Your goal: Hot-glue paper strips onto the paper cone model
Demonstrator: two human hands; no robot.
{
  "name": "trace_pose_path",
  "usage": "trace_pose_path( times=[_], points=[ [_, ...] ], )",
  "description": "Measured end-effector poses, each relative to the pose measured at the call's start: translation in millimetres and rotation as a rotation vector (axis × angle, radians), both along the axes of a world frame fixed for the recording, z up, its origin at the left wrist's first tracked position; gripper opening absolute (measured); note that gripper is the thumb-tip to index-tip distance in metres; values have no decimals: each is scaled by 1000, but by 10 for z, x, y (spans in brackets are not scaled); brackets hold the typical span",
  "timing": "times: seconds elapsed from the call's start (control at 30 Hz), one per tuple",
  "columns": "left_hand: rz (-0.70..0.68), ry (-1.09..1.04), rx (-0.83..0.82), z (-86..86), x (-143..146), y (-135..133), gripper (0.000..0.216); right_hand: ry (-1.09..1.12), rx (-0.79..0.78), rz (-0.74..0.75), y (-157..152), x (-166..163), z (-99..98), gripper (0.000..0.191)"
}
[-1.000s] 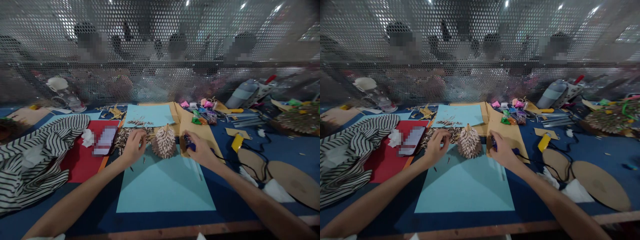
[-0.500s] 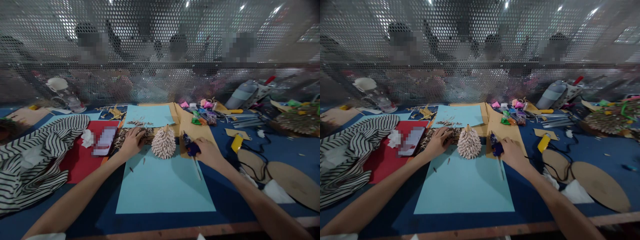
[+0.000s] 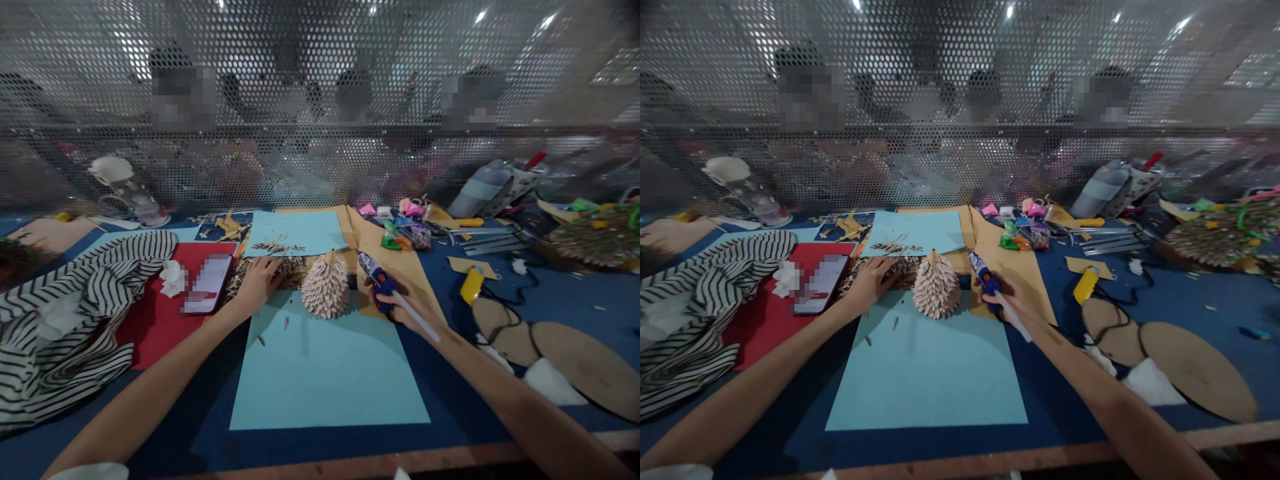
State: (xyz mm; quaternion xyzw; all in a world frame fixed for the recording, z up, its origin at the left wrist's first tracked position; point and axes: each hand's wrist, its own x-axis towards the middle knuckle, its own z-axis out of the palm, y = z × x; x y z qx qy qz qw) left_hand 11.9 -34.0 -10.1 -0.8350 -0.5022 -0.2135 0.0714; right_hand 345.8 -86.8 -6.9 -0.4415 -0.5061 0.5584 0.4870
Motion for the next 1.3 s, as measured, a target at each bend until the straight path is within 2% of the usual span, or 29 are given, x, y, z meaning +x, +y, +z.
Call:
trace_pose_path(
  times=[0.23,0.5,0.63,0.77,1.03,1.3],
  points=[
    [-35,-64,-126,50,-19,186,16,49,-118,-35,6,-58,-102,32],
    [16,-218,-212,269,-125,392,32,57,-164,-37,-2,-40,-107,29],
    [15,-249,-289,360,-130,407,36,43,-174,-38,-7,-40,-109,29],
    [30,-272,-337,360,-136,417,36,50,-169,-46,-1,-39,-112,31],
    [100,-307,-343,373,-202,393,23,47,-157,-40,-13,-47,-80,27],
    [110,-256,-317,444,-182,308,25,56,-187,-40,-27,-52,-53,24]
  ],
)
